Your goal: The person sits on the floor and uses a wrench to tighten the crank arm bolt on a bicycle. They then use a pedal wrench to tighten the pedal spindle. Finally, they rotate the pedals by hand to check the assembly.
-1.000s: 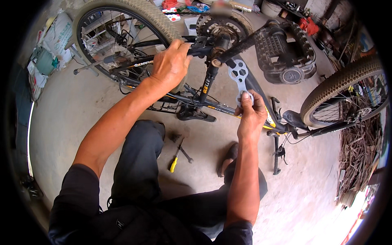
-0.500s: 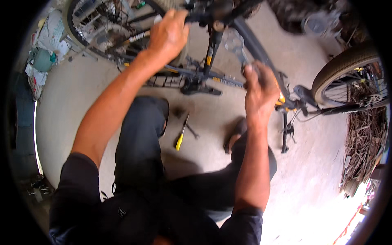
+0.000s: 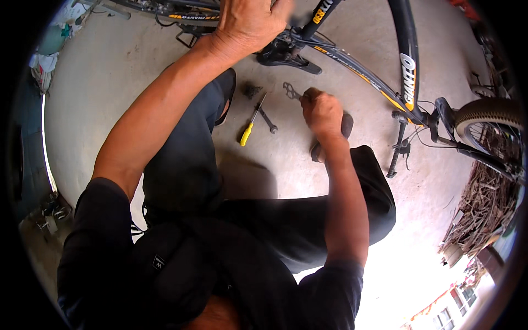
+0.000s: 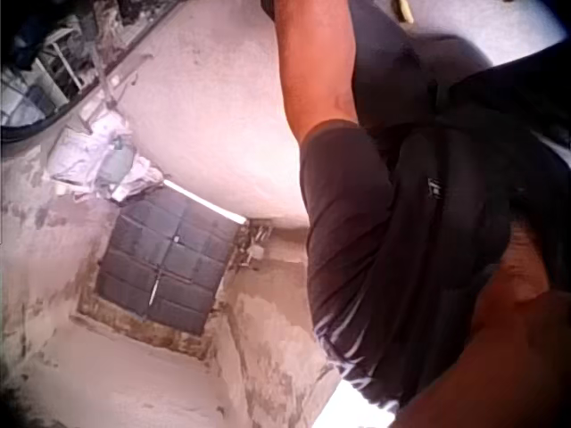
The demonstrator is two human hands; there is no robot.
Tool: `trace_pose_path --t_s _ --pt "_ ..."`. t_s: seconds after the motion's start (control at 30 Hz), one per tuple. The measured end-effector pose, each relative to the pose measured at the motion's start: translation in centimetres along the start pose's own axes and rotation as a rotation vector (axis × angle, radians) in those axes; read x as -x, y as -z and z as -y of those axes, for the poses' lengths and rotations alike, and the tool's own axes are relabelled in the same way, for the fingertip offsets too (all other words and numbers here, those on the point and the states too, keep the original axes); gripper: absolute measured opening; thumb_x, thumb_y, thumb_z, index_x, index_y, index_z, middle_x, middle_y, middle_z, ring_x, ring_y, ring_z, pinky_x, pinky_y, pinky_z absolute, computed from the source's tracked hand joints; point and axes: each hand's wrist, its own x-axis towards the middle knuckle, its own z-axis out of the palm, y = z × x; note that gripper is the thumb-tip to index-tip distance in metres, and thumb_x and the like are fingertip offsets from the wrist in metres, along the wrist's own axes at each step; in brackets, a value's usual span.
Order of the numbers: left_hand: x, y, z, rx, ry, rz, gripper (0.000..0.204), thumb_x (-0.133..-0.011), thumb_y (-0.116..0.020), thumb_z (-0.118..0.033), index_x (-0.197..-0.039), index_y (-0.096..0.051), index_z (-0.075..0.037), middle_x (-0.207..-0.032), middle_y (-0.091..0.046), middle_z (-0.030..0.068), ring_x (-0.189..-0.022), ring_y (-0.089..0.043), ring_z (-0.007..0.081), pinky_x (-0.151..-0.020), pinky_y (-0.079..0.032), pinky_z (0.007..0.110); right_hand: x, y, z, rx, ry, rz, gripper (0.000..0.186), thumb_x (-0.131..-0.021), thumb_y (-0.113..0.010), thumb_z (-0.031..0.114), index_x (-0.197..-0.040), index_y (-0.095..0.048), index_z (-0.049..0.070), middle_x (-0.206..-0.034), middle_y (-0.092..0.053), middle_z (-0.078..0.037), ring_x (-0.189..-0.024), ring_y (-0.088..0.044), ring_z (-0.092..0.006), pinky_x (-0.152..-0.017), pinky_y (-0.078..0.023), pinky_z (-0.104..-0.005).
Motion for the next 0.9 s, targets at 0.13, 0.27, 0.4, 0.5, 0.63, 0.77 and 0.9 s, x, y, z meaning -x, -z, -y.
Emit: trace_pose_path --t_s 0.13,0.27,0.4,0.5,0.63,0.77,0.9 --pt "2.5 0.5 1.3 0.108 0.227 0.032 0.043 -0.079 -0.058 0.0 -0.121 -0.049 -0.002 -0.114 -0.05 0.0171 -0.086 -0.061 0.0324 -0.078 -0.051 0.039 0.7 -7.6 -3.2 0.083 -0.084 0.114 0.019 -0.083 -0.061 0.026 -0.087 -0.069 0.009 -0.08 -0.067 -0.017 -0.079 -0.065 -0.0372 -0.071 -0.051 -0.0448" --pt "2.4 1.7 2.0 0.137 0.276 0.036 0.033 -0.079 -0.057 0.002 -0.111 -0.052 -0.001 -0.098 -0.053 0.0171 -0.079 -0.059 0.031 -0.07 -0.049 0.041 0.8 -13.4 -6.4 0.132 -0.188 0.301 0.021 -0.081 -0.061 0.027 -0.089 -0.071 0.01 -0.084 -0.067 -0.018 -0.083 -0.065 -0.0379 -0.073 -0.051 -0.0456" --pt "2.3 2.6 4.0 0.082 0.261 -0.036 0.025 -0.079 -0.056 0.002 -0.104 -0.056 0.0 -0.09 -0.056 0.0178 -0.077 -0.059 0.0342 -0.069 -0.049 0.041 0.3 -18.4 -10.2 0.317 -0.131 0.504 0.025 -0.082 -0.058 0.026 -0.096 -0.068 0.006 -0.097 -0.066 -0.018 -0.093 -0.063 -0.0365 -0.081 -0.05 -0.0454" --pt "1.5 3.0 4.8 0.118 0.324 -0.031 0.025 -0.079 -0.056 0.002 -0.104 -0.056 -0.001 -0.09 -0.056 0.0171 -0.077 -0.059 0.0347 -0.068 -0.049 0.041 0.4 -22.6 -12.3 0.353 -0.126 0.438 0.025 -0.082 -0.058 0.024 -0.098 -0.065 0.004 -0.101 -0.064 -0.019 -0.096 -0.062 -0.0366 -0.082 -0.049 -0.0462" --pt "1.3 2.8 5.1 0.11 0.318 -0.049 0.021 -0.08 -0.057 0.001 -0.1 -0.055 -0.002 -0.089 -0.056 0.0176 -0.079 -0.059 0.0376 -0.067 -0.049 0.043 -1.0 -24.1 -12.5 0.417 -0.125 0.262 0.023 -0.081 -0.06 0.021 -0.095 -0.062 0.004 -0.097 -0.063 -0.018 -0.091 -0.062 -0.0353 -0.077 -0.048 -0.0471" --pt "1.7 2.7 5.2 0.132 0.355 -0.046 0.02 -0.08 -0.057 0.0 -0.099 -0.054 -0.002 -0.088 -0.054 0.0184 -0.079 -0.058 0.0395 -0.066 -0.049 0.044 -2.7 -24.5 -11.3 0.476 -0.085 0.116 0.021 -0.08 -0.062 0.019 -0.094 -0.061 0.004 -0.093 -0.063 -0.018 -0.086 -0.062 -0.0336 -0.073 -0.047 -0.0472" --pt "1.5 3.0 5.2 0.176 0.413 0.001 0.019 -0.079 -0.058 -0.003 -0.098 -0.055 -0.003 -0.087 -0.055 0.0184 -0.076 -0.059 0.0396 -0.065 -0.05 0.044 -5.4 -25.6 -8.9 0.257 0.098 0.007 0.021 -0.079 -0.063 0.018 -0.096 -0.064 0.005 -0.092 -0.064 -0.018 -0.085 -0.062 -0.0339 -0.074 -0.047 -0.0457"
